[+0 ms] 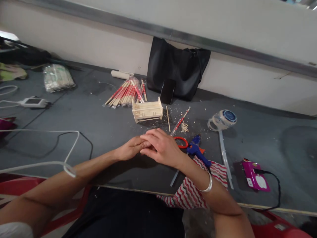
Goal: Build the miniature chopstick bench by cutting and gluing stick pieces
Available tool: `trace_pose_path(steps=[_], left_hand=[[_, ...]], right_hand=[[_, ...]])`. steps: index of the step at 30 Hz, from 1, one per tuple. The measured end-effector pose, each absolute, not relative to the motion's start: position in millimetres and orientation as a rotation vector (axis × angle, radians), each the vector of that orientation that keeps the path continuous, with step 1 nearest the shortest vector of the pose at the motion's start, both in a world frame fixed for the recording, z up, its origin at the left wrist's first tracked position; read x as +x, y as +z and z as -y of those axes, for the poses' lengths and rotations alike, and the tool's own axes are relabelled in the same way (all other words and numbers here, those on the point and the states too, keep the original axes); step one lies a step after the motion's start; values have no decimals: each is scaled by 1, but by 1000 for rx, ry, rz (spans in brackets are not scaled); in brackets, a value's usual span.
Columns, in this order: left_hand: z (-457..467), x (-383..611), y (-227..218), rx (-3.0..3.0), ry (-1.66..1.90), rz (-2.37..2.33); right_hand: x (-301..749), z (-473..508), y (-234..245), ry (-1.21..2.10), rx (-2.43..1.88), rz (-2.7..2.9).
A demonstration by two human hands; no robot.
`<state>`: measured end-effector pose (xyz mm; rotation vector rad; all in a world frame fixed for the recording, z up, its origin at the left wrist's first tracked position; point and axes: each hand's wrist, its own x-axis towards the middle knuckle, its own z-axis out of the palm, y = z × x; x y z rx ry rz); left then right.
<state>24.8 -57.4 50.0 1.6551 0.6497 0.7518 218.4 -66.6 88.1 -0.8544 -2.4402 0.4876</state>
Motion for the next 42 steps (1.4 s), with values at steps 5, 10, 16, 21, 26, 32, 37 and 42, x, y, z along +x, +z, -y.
trace_pose_path(steps=[5, 10, 16, 21, 26, 32, 37, 42], left_hand=[[53, 16, 32, 1706, 825, -666], [47, 9, 30, 1757, 1017, -823], [45, 9, 36, 2197, 1378, -972], [43, 8, 37, 2448, 1414, -1018], [43, 6, 32, 2515, 1271, -1037], [48, 10, 38, 2721, 1341, -994], [50, 8, 41, 2804, 1408, -941], [48, 6, 38, 2739, 1444, -932]], right_hand=[[213, 57, 59, 590, -790, 2420], [212, 52, 42, 635, -800, 2209], [212, 54, 42, 614, -887, 2145], [208, 59, 49, 721, -878, 2062], [204, 61, 52, 820, -1053, 1958], [199, 64, 59, 983, -1205, 1822], [197, 61, 58, 1234, -1327, 1669], [198, 58, 51, 1262, -1312, 1544]])
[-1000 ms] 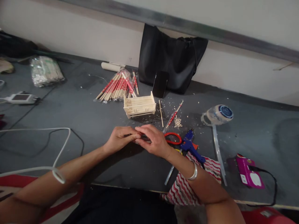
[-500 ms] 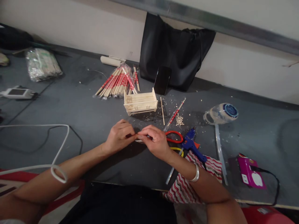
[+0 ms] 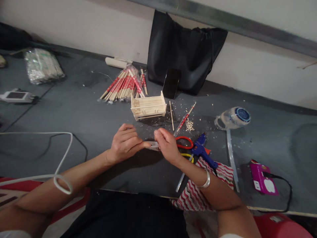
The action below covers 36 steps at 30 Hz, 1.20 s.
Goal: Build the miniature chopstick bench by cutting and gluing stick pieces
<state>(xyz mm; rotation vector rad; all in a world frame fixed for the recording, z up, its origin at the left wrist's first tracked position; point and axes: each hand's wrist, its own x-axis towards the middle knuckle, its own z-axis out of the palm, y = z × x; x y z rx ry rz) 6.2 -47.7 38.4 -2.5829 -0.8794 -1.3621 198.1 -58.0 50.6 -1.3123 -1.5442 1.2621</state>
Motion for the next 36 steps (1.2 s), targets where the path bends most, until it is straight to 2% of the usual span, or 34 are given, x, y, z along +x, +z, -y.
trace_pose_path(steps=[5, 9, 13, 16, 22, 25, 28, 33, 36], left_hand=[[45, 7, 40, -2611, -1435, 941], [44, 3, 38, -2632, -1581, 986], [43, 0, 35, -2673, -1543, 1069], [40, 0, 32, -2644, -1519, 1127], [33, 4, 29, -2627, -1545, 952], [33, 6, 28, -2639, -1542, 963], [34, 9, 27, -2647, -1550, 993], [42, 16, 28, -2705, -1504, 1024], [47, 19, 27, -2715, -1487, 1057]], right_hand=[[202, 63, 53, 1016, -1177, 1684], [201, 71, 53, 704, -687, 2220], [205, 73, 52, 317, -333, 2620], [219, 59, 63, 207, -592, 2584], [257, 11, 82, 113, -1718, 2115], [259, -2, 74, 201, -2051, 2070], [249, -6, 64, 306, -2147, 2042], [236, -1, 70, 1036, -1956, 1591], [229, 11, 79, 1257, -1854, 1454]])
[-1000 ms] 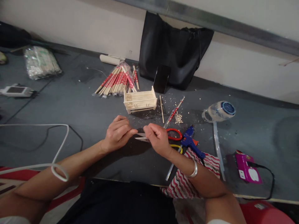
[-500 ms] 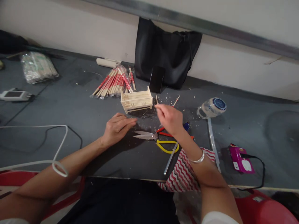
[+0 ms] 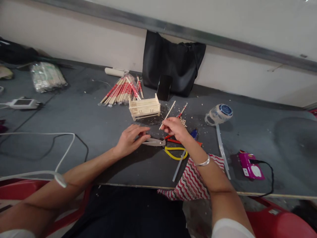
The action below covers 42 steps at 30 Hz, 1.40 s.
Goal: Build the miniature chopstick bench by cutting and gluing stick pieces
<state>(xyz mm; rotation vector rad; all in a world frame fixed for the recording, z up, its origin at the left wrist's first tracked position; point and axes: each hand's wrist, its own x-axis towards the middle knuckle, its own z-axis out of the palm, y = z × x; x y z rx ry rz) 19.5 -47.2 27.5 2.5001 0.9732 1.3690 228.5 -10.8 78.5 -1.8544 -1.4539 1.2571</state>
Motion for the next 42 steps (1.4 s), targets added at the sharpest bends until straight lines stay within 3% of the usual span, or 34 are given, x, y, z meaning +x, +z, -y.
trace_pose_path(steps=[5, 11, 13, 18, 21, 28, 34, 42], left_hand=[[50, 20, 24, 2467, 1329, -1045], [43, 16, 23, 2345, 1243, -1109], [40, 13, 24, 2286, 1212, -1172], [37, 8, 27, 2223, 1148, -1297], [39, 8, 28, 2241, 1158, -1282], [37, 9, 24, 2237, 1224, -1260], [25, 0, 45, 2367, 1400, -1412], [-19, 31, 93, 2603, 785, -1472]], right_hand=[[209, 33, 76, 1721, -1347, 1047], [207, 36, 68, 1720, -1361, 1249], [213, 36, 69, 1573, -1457, 1582], [226, 36, 69, 185, -1306, 2124], [237, 25, 64, -243, -1046, 2282], [265, -8, 51, -14, -860, 2427], [287, -27, 53, -102, -1138, 2229], [292, -45, 61, -250, -1299, 2295]])
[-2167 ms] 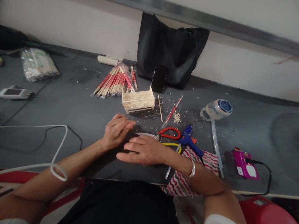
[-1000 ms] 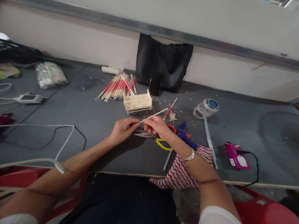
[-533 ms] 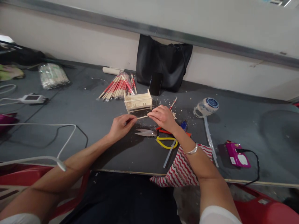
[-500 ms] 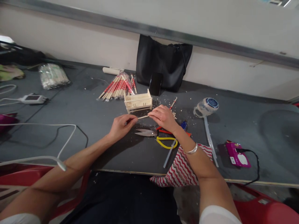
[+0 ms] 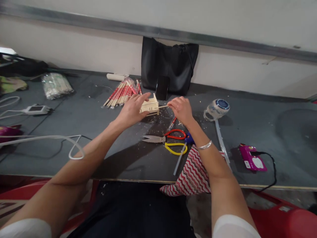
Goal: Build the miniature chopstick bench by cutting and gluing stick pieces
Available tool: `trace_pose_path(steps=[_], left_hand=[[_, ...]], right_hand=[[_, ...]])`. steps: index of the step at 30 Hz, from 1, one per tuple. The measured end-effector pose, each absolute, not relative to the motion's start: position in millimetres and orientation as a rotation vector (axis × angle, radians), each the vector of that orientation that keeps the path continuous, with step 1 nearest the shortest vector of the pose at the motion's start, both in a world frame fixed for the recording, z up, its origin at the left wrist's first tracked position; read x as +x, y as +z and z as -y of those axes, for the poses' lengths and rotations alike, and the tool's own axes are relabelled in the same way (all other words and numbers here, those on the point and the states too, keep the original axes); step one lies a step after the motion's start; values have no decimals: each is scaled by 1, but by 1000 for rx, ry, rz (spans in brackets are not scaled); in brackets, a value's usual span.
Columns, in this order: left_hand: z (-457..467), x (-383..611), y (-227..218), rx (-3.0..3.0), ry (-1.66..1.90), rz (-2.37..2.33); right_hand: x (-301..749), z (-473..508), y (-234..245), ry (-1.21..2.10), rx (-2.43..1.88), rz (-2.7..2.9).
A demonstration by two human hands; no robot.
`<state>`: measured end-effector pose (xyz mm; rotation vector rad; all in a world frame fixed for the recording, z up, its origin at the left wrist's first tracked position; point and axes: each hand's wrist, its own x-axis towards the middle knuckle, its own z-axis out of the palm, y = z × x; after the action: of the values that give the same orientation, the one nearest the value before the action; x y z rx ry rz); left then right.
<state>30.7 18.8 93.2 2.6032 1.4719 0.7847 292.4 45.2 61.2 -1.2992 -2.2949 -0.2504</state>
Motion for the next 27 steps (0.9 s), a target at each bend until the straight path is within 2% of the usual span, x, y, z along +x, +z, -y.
trace_pose_path(steps=[8, 19, 27], left_hand=[[-45, 45, 98, 2610, 410, -1487], [-41, 51, 98, 2599, 332, -1533], [-43, 52, 91, 2573, 409, -1569]], right_hand=[[288, -48, 55, -273, -1315, 2273], [282, -49, 54, -265, -1309, 2315], [280, -49, 51, -240, -1353, 2332]])
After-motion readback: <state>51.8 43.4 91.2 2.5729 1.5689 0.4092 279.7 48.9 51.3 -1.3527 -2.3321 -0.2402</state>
